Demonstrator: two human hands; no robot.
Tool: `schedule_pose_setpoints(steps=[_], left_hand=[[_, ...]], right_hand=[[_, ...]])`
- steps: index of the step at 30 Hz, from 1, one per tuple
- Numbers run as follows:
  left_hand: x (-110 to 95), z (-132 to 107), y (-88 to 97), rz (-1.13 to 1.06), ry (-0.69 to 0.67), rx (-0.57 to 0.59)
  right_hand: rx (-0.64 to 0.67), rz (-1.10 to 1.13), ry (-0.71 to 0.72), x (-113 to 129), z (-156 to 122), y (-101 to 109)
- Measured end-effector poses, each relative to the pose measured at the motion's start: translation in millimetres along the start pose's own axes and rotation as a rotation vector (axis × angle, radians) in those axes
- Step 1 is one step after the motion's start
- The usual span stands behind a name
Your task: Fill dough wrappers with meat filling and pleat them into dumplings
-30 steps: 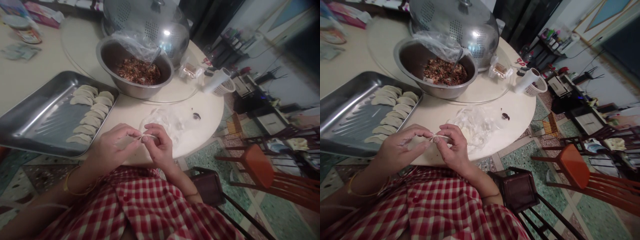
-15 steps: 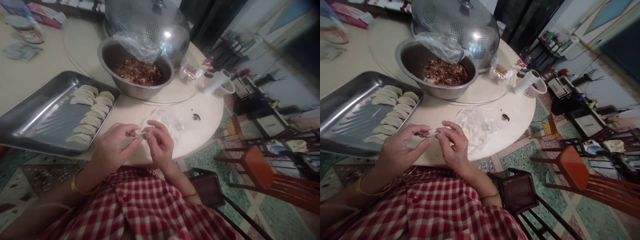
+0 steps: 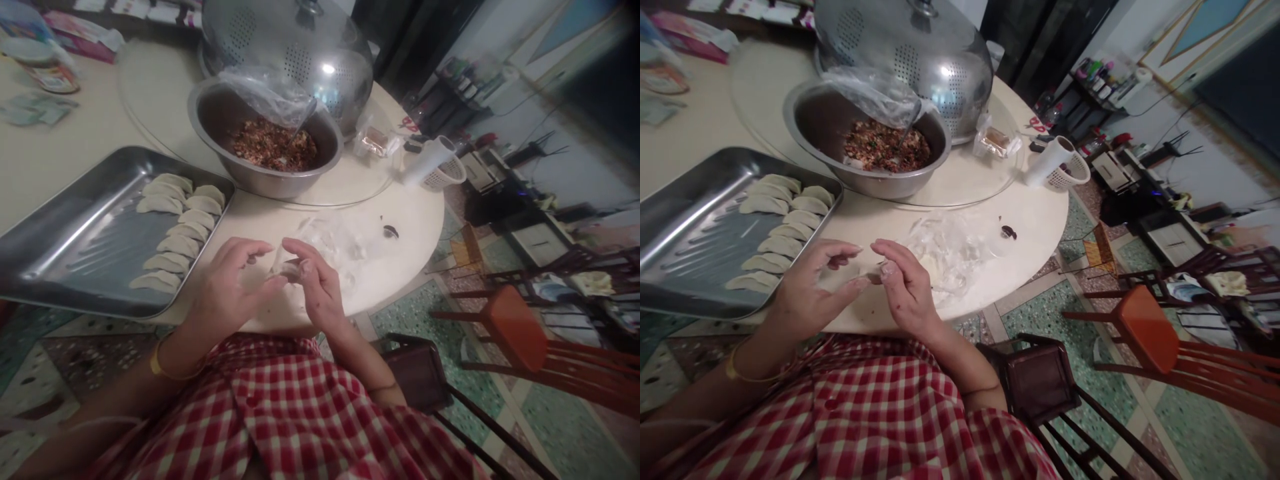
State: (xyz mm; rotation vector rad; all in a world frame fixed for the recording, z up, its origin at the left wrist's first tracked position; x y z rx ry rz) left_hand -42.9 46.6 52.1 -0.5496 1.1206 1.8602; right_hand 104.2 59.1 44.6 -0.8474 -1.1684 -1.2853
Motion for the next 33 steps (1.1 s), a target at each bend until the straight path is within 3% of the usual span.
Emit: schedule_pose_setpoints(steps=[2,6,8,12,16,19,23,25,28,33], left_hand=[[5,-1,-7.7,-0.101,0.023,0.031],[0,-2,-9.7,-0.209,-0.052,-0.027],[-5,-2,-13.2,-0.209,-0.086,0.013],[-3,0,-23.9,-0.221,-0.014,0.115],[6,7,-30.5,-0.413,0.045,0.027],[20,11,-41.5,-0.684,0.218,-0.065],[28,12,-60.9,-0.902,0.460,-0.062],[25,12,-63.6,-0.925,0.484,-0.053],[23,11,-64.1,-0.911,0.490,-0.035],[28,4,-65.8,-0.803,0.485,0.056]], right_hand=[[0.048,0.021,-0.074,-3,-1,-1],[0.075,0.080,-0.176,-9,-1,0],[0.072,0.123,-0.192,-12,0,2],[0.133,0.214,-0.290,-19,3,3],[0.220,0.333,-0.366,-14,6,4],[0.198,0.265,-0.291,-4,8,17],[-0.026,-0.052,-0.067,13,3,47],[-0.101,-0.152,0.041,21,-2,55],[-0.099,-0.218,0.146,29,-6,52],[-0.074,-0.270,0.141,27,-3,48]])
Point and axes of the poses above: each hand's wrist, its own z-axis towards the middle knuckle, its own y-axis out of the back of the hand, x = y × z, the point moved 8 cm from there along z, towards the middle knuckle, and after that the axes turned 4 degrees about -y, right-handed, at the moved point
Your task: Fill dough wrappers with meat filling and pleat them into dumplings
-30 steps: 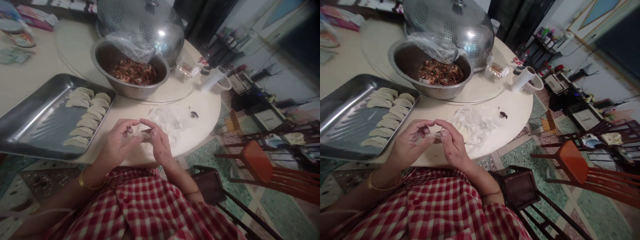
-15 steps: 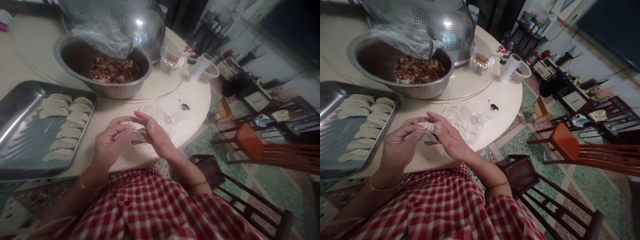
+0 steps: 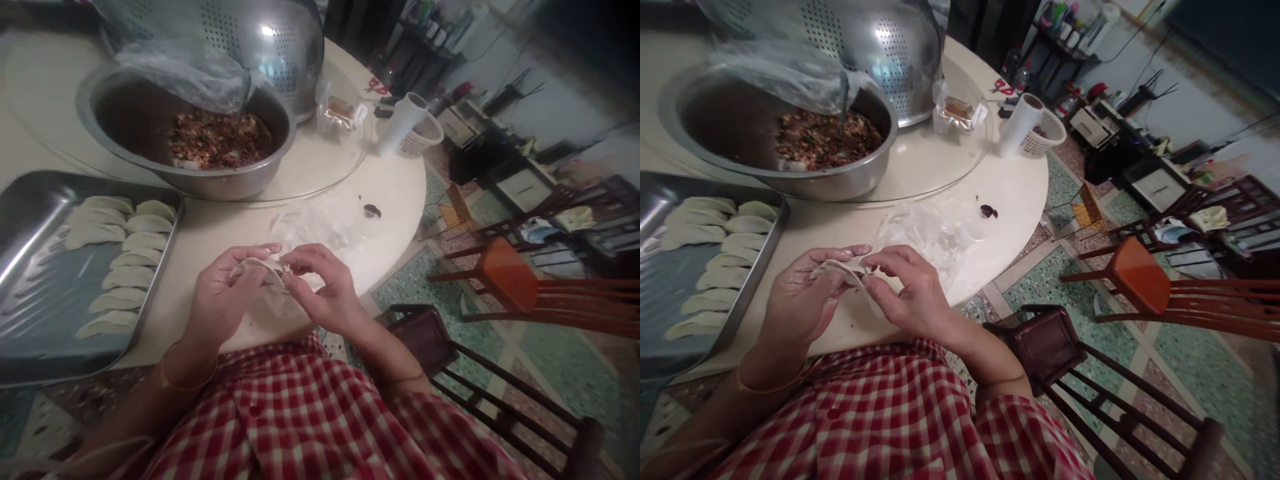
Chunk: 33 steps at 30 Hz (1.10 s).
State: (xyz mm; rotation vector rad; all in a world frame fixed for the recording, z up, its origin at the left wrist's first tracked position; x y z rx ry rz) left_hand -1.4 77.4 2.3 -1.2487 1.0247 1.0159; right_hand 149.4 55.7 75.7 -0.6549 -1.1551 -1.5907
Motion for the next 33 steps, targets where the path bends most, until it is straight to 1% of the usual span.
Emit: schedule_pose_setpoints(steps=[4,8,10,12,16,21,24,27,31,33], left_hand=[[4,-1,-0.7,0.060,0.004,0.056],[4,-3,-4.5,0.064,0.000,0.098],[3,-4,-4.5,0.072,-0.002,0.102],[1,-5,-3.3,0.082,-0.009,0.098],[-5,-7,-4.6,0.093,-0.054,0.116],[-13,-10,-9.9,0.128,-0.100,0.137],[-11,-12,-11.4,0.111,-0.087,0.152],[-7,-12,-11.0,0.071,-0.049,0.148],[-8,-13,-8.4,0.024,-0.007,0.074],[-11,-13,-10.0,0.006,-0.012,0.067]], right_hand=[[-0.032,-0.022,0.004,-4,1,4],[-0.089,-0.022,-0.034,-7,2,10],[-0.077,-0.009,-0.037,-5,3,11],[-0.034,0.014,-0.028,-1,3,10],[0.038,0.023,0.025,5,3,7],[-0.016,0.028,-0.017,0,5,7],[-0.038,0.033,-0.012,3,6,7],[-0.059,0.009,0.059,9,3,8],[-0.180,-0.095,0.254,20,-10,18],[-0.200,-0.130,0.321,22,-17,20]])
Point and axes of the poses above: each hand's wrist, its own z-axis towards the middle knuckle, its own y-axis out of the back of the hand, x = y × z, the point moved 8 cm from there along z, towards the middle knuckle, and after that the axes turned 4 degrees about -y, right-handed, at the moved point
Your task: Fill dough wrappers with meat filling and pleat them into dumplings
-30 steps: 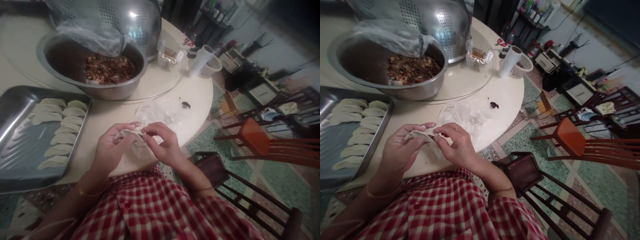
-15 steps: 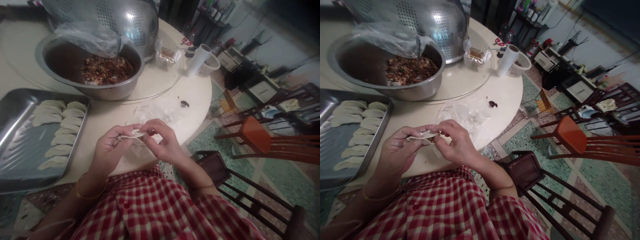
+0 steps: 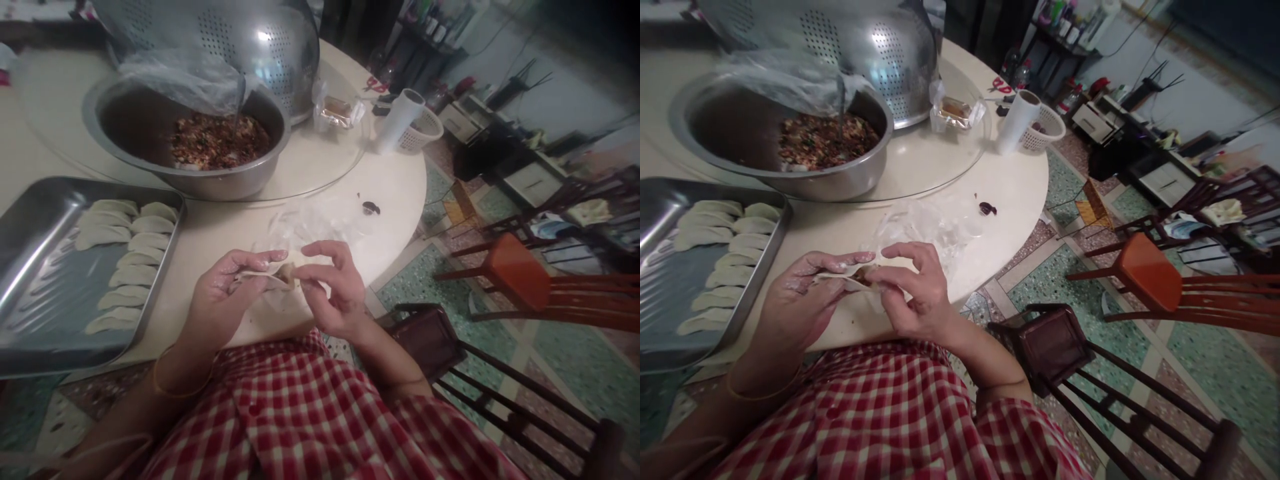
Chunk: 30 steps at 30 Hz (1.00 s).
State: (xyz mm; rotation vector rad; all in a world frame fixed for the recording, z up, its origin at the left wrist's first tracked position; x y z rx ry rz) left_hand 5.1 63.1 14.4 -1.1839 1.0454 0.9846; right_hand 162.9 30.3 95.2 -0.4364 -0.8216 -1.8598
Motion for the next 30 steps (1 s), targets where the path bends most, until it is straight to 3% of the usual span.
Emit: schedule_pose_setpoints(steps=[9,16,30], left_hand=[[-5,-4,-5.1,0.017,-0.065,0.074],[-8,-6,-4.9,0.084,-0.111,0.054],[-1,-3,-4.7,0.043,-0.028,0.069]], right_hand=[[0.103,-0.066,-0.014,2,-6,-8],[0.121,-0.050,-0.043,-2,-11,-16],[0.123,0.104,-0.198,-14,-13,-14]])
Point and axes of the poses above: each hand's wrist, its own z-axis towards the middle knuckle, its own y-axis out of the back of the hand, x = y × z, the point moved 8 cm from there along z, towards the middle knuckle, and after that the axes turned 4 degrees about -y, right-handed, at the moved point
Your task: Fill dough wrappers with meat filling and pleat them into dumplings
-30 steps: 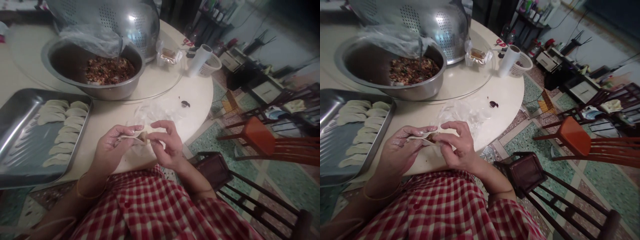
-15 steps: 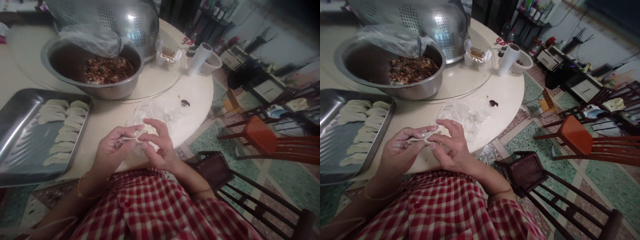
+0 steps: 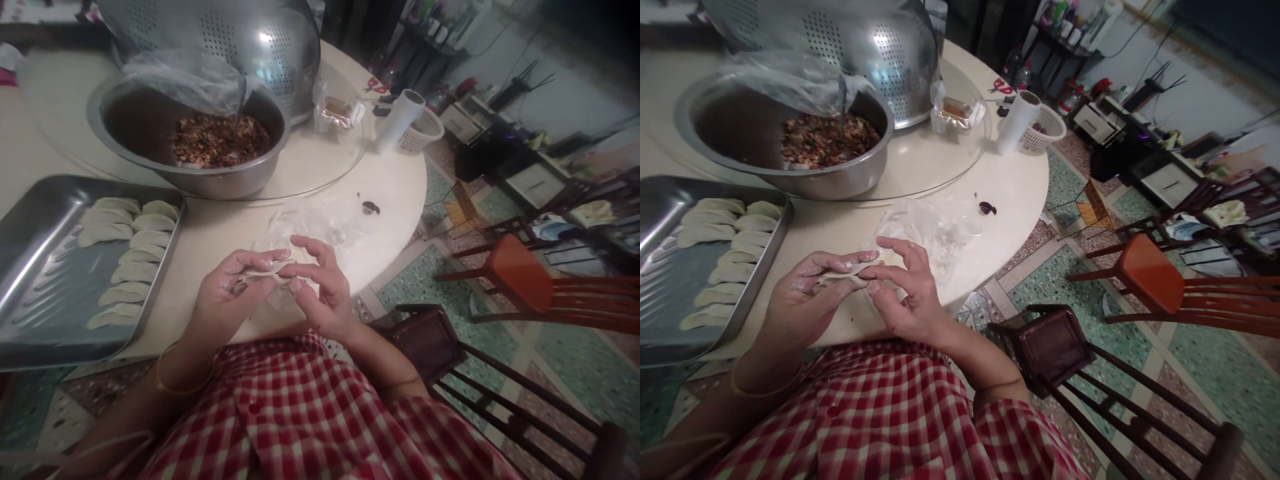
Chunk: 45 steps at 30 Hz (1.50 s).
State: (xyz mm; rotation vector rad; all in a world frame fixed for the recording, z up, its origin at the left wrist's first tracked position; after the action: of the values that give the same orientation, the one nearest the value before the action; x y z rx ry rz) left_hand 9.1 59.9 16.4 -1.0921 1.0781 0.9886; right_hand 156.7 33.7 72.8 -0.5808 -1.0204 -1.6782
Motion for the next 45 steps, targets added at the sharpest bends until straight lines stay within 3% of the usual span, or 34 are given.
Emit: schedule_pose_setpoints(steps=[5,13,20,30,38,45], left_hand=[[-1,1,-4.2,0.012,-0.006,0.046],[1,1,-1.9,-0.030,-0.015,-0.017],[4,0,2.2,0.021,-0.012,-0.034],[-7,1,-4.0,-0.029,-0.079,-0.040],[-4,0,-5.0,0.011,-0.046,-0.044],[-1,0,-8.9,0.019,-0.043,0.029]], right_hand=[[0.040,0.083,-0.076,-9,-1,-8],[-0.113,-0.108,0.064,4,-3,7],[-0.066,-0.120,-0.042,-3,-6,4],[-0.096,-0.126,-0.021,2,-5,4],[-0.083,-0.077,-0.050,-1,-6,2],[-0.094,-0.099,0.009,4,-5,0]])
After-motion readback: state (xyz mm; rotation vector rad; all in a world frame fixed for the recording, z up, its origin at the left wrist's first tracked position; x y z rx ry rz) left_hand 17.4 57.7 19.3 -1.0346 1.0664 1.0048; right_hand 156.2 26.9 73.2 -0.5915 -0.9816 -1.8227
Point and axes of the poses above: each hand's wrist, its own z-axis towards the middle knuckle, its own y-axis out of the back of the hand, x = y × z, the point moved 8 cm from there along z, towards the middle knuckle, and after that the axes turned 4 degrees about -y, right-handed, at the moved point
